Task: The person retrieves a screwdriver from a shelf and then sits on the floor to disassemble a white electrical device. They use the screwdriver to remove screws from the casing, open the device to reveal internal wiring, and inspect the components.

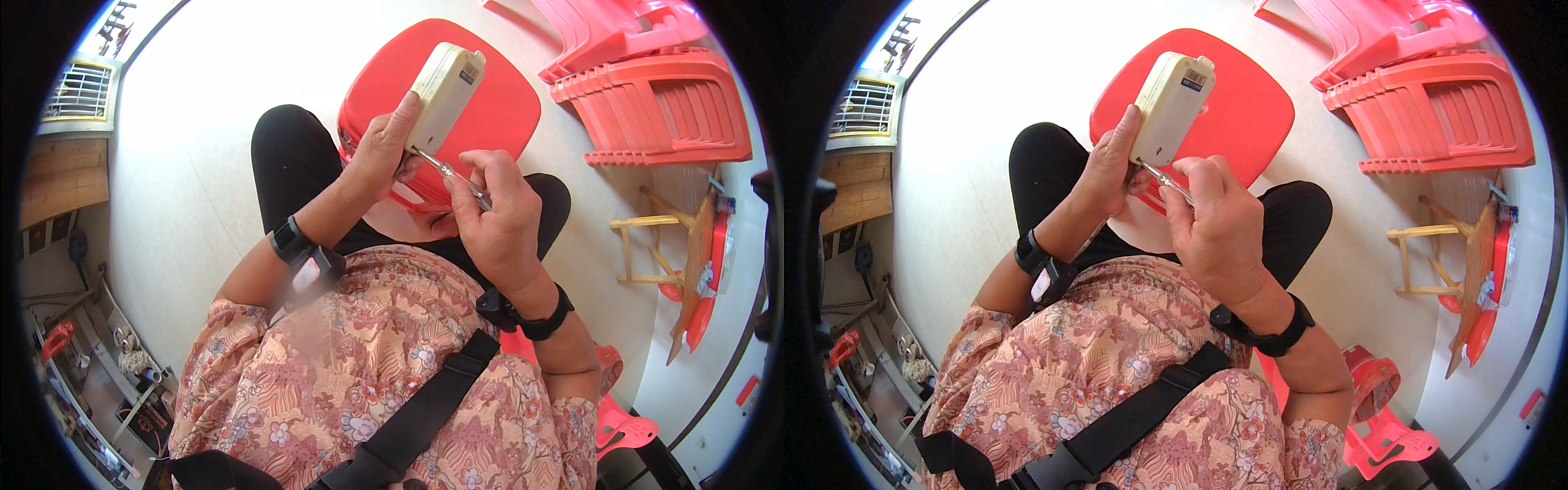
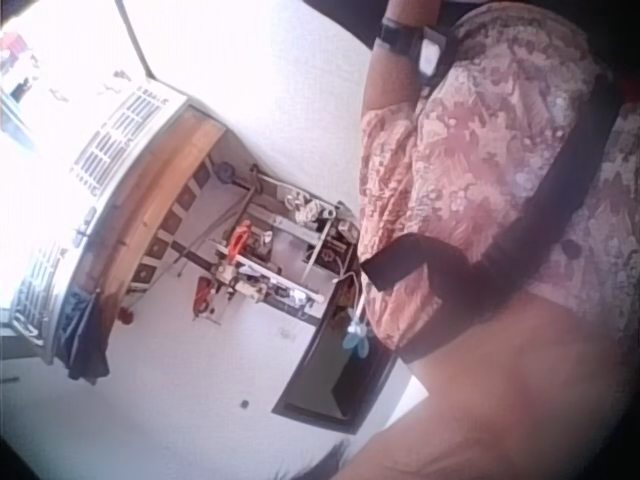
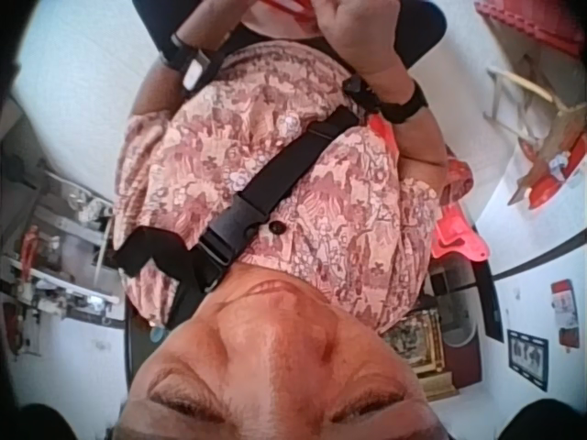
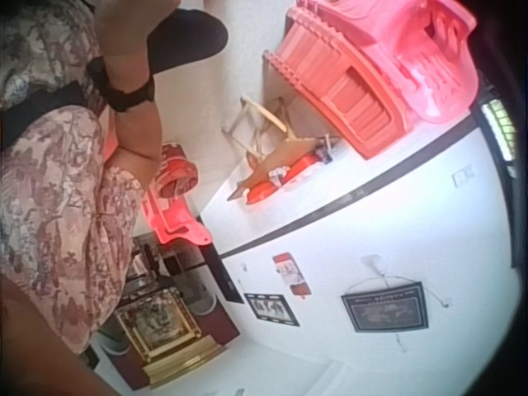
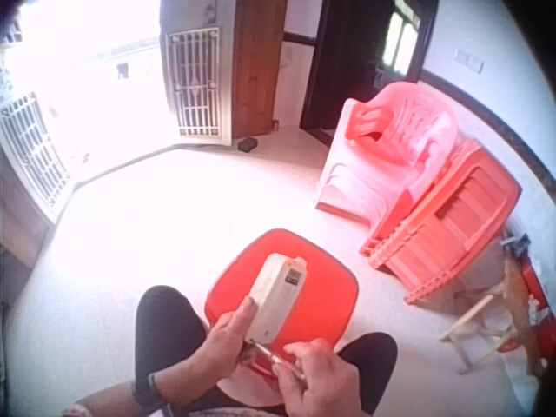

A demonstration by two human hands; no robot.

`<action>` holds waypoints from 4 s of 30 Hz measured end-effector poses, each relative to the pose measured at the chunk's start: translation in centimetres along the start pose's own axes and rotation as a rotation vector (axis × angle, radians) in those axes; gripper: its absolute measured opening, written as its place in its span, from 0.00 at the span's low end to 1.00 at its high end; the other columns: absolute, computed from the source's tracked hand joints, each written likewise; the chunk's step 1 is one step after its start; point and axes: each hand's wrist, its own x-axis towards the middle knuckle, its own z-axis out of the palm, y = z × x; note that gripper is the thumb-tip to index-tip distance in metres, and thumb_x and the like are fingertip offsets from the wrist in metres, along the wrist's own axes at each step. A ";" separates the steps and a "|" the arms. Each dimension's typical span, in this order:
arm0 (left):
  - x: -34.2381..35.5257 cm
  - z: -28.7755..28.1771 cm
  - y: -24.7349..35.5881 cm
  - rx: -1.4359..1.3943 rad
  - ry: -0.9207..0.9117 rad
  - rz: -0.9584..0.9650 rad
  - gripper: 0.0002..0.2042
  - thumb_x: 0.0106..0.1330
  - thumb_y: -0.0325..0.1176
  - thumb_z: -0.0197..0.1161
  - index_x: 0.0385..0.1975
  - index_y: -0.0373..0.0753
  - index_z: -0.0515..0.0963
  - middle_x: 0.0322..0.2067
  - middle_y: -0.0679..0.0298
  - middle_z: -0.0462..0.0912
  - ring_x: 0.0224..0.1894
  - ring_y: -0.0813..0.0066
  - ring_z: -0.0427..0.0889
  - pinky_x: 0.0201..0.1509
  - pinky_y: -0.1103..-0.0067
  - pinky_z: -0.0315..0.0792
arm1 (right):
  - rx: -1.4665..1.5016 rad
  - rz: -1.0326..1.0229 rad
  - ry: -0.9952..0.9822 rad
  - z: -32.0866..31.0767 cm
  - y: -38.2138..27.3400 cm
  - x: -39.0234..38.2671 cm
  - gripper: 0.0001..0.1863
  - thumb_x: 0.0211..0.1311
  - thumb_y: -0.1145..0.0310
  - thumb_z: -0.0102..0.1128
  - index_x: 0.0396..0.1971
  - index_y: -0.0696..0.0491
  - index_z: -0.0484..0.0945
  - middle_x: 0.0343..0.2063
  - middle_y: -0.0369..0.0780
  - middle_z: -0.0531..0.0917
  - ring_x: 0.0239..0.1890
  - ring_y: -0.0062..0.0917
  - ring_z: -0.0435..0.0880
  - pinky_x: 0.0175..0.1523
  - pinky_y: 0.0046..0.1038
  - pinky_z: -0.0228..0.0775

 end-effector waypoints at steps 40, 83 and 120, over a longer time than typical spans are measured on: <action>-0.2 -0.7 -0.4 0.209 -0.007 0.162 0.28 0.71 0.58 0.47 0.35 0.33 0.75 0.16 0.70 0.68 0.13 0.87 0.64 0.14 0.87 0.57 | 0.173 0.193 -0.177 0.3 0.9 -0.2 0.10 0.63 0.70 0.56 0.25 0.61 0.72 0.17 0.45 0.77 0.20 0.36 0.79 0.26 0.33 0.66; -0.2 -0.8 -0.5 0.344 -0.014 0.316 0.27 0.71 0.57 0.50 0.35 0.32 0.75 0.18 0.70 0.69 0.17 0.86 0.67 0.18 0.85 0.60 | 0.703 0.640 -0.287 -0.1 1.8 -0.9 0.08 0.63 0.74 0.58 0.26 0.62 0.76 0.16 0.32 0.76 0.20 0.11 0.71 0.25 0.17 0.63; -0.1 -1.0 -1.1 0.173 -0.046 0.077 0.31 0.70 0.62 0.45 0.36 0.33 0.76 0.16 0.69 0.69 0.13 0.87 0.64 0.14 0.87 0.58 | -0.256 -0.071 -0.107 0.6 0.9 -0.6 0.07 0.54 0.72 0.61 0.24 0.54 0.71 0.24 0.41 0.74 0.25 0.39 0.79 0.27 0.36 0.69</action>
